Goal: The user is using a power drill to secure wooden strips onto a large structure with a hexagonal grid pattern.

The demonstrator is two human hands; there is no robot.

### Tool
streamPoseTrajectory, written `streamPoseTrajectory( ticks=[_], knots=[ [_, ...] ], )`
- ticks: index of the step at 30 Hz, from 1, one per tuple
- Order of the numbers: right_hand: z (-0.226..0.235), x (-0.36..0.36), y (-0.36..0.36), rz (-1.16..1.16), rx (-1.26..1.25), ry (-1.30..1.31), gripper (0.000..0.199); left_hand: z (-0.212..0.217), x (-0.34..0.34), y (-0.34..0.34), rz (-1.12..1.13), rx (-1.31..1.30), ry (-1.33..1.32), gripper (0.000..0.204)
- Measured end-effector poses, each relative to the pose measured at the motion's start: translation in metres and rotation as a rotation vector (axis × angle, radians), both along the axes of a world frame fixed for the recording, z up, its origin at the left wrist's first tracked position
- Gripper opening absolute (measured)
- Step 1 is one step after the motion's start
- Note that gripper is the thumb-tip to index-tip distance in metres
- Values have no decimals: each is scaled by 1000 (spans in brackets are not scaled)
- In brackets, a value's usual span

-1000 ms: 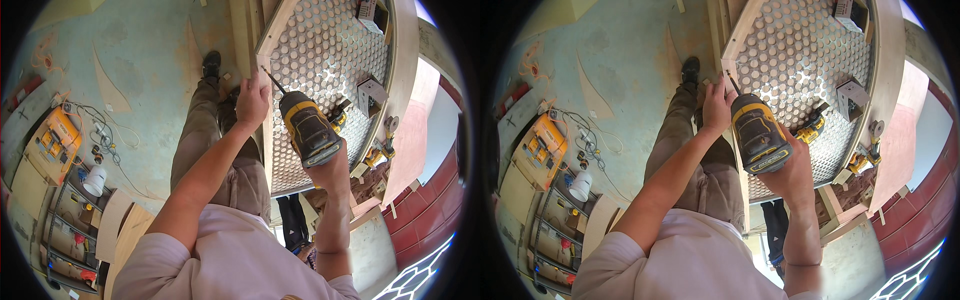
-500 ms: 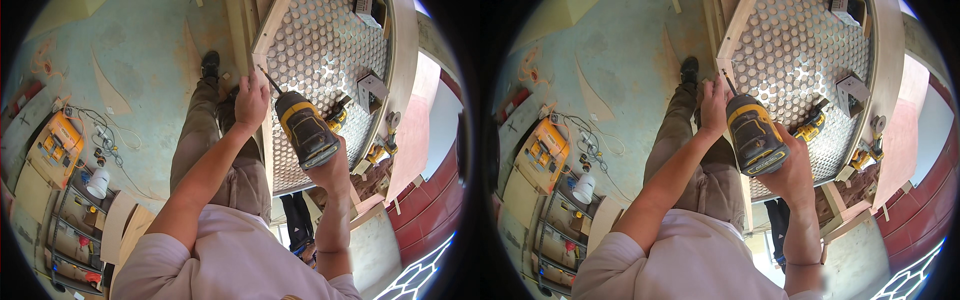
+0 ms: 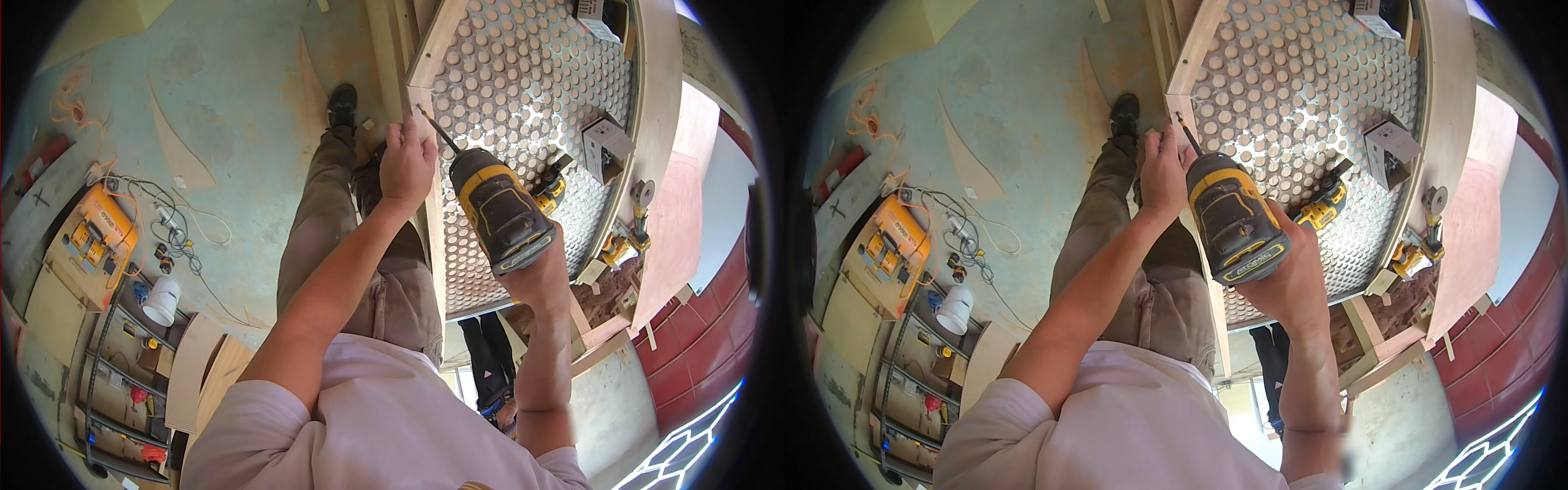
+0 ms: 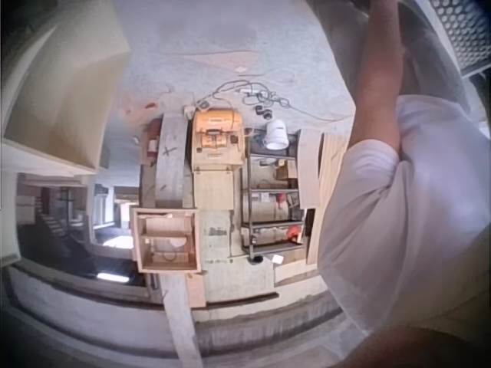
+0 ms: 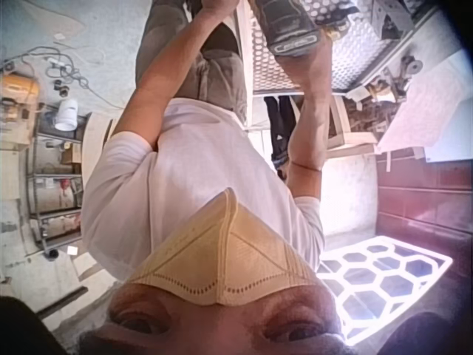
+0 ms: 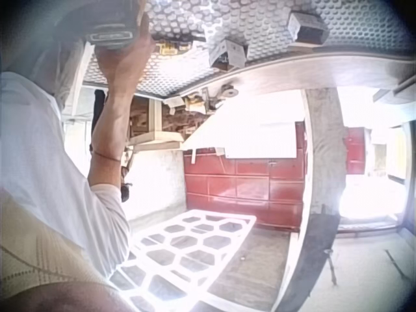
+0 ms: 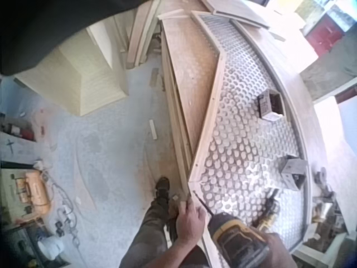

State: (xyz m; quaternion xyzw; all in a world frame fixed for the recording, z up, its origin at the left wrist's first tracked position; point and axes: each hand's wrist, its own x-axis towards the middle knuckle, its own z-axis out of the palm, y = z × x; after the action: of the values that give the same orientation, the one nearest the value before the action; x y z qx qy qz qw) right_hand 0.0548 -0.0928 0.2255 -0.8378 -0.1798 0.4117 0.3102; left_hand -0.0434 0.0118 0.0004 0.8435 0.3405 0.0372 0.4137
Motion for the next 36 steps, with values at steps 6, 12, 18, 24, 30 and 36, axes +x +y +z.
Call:
streamPoseTrajectory(
  ticks=[6,12,18,24,30,36],
  knots=[
    [0,-2,-6,-13,-33,14,46,0,-2,1,-13,13,-2,62],
    [6,-8,-17,-43,-72,-10,48,5,-2,2,59,-111,-7,59],
    [11,-13,-30,-8,-53,-101,47,9,0,8,347,-449,-65,36],
    [3,-17,-33,-26,-35,-40,47,25,36,61,754,-1328,115,33],
    [-23,-32,-40,-114,15,45,45,12,45,79,472,-1344,259,26],
    [-29,-33,-35,-90,-24,10,43,5,46,80,543,-1470,294,19]
  ],
)
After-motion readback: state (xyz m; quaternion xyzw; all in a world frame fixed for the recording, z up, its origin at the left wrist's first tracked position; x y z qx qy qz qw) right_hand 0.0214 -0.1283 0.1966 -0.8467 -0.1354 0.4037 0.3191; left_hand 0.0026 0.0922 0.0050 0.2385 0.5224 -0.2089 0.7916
